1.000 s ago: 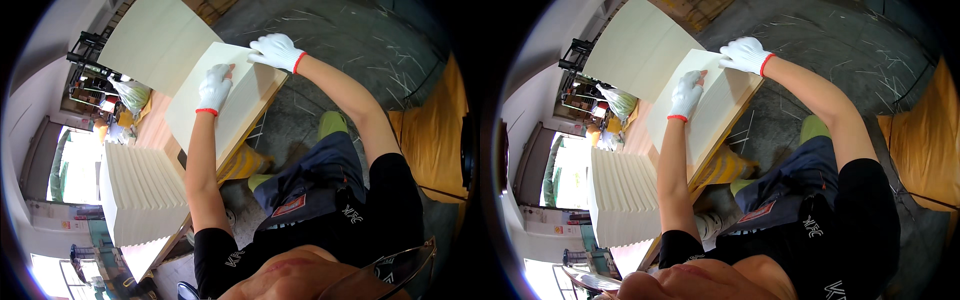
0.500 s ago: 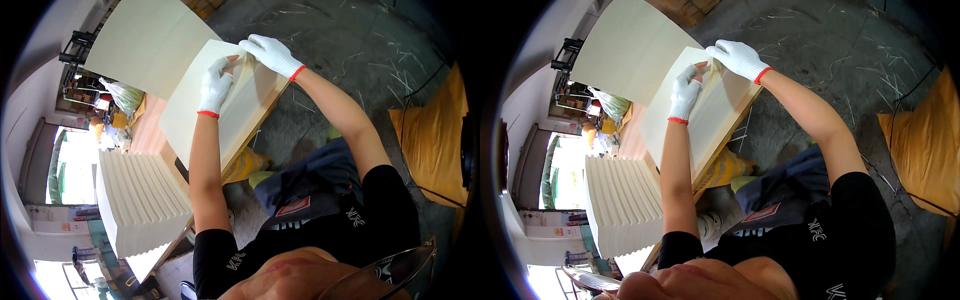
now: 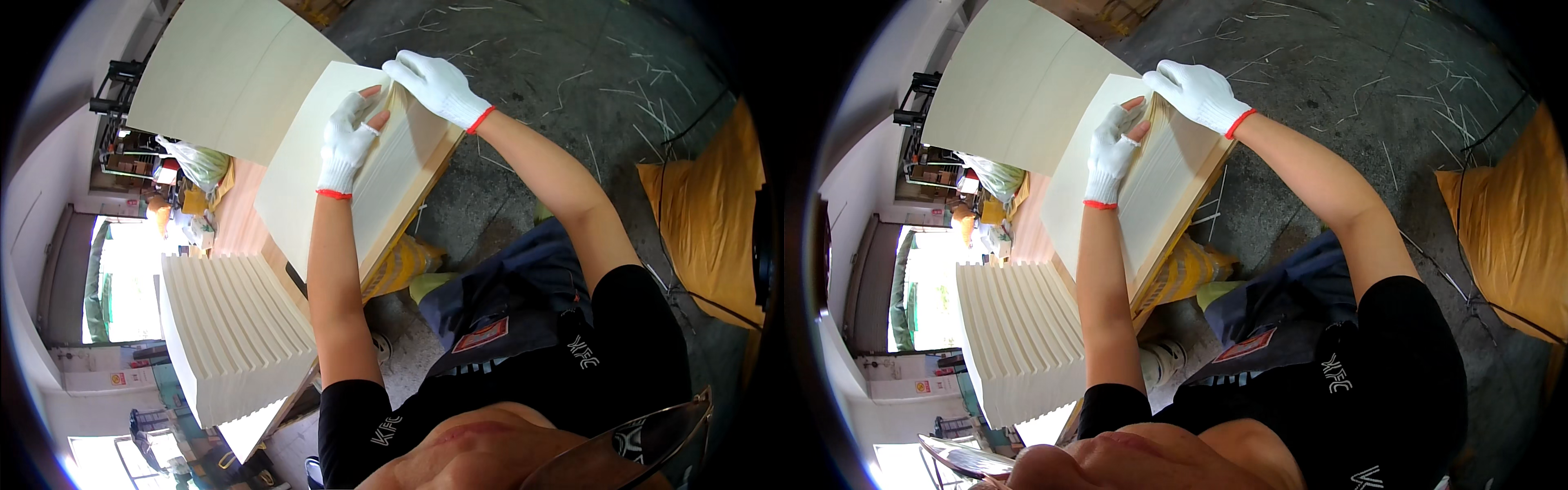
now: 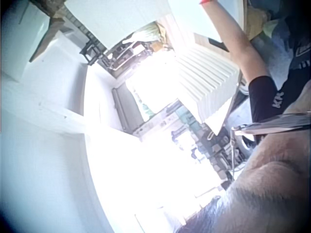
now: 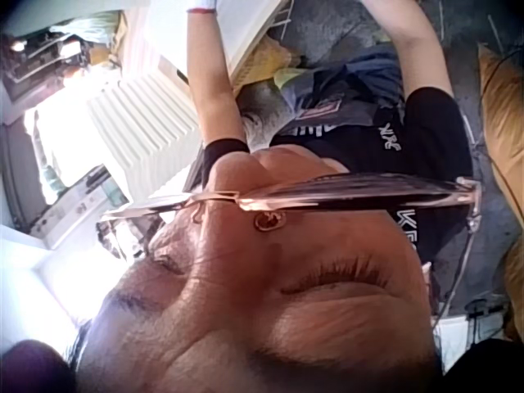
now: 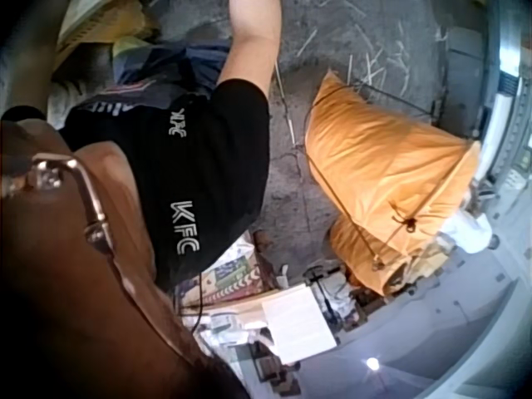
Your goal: The person applies glue to the side edges of white paper stacks using a brush and then aligns the stacks on a wooden workbench.
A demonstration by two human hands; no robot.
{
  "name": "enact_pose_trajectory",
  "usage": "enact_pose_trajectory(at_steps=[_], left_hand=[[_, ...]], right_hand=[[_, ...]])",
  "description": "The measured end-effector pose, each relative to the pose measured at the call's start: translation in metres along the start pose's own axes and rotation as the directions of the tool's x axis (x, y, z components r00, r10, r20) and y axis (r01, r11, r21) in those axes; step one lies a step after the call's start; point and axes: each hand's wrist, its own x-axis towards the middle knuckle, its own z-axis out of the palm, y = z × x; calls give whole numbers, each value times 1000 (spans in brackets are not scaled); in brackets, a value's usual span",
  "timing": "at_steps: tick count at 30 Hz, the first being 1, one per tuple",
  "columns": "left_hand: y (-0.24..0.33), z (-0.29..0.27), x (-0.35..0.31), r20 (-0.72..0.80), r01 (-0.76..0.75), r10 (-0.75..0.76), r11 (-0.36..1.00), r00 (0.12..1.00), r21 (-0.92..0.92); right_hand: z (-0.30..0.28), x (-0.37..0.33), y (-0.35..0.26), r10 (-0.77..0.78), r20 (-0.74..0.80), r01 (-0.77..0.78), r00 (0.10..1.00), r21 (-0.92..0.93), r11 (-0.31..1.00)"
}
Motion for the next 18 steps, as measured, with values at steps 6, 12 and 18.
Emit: enact_pose_trajectory(at_steps=[6, 12, 18], left_hand=[[17, 8, -6, -96, -59, 76, 983, 992, 173], [1, 10, -5, -71, -12, 27, 979, 997, 205], [9, 9, -6, -47, 57, -51, 986, 998, 153]], right_hand=[[1, 2, 4, 6, 8, -6, 1000, -45, 999], [0, -1, -3, -31, -21, 31, 999, -1, 1000], [-1, -3, 0, -22, -31, 22, 999, -8, 1000]])
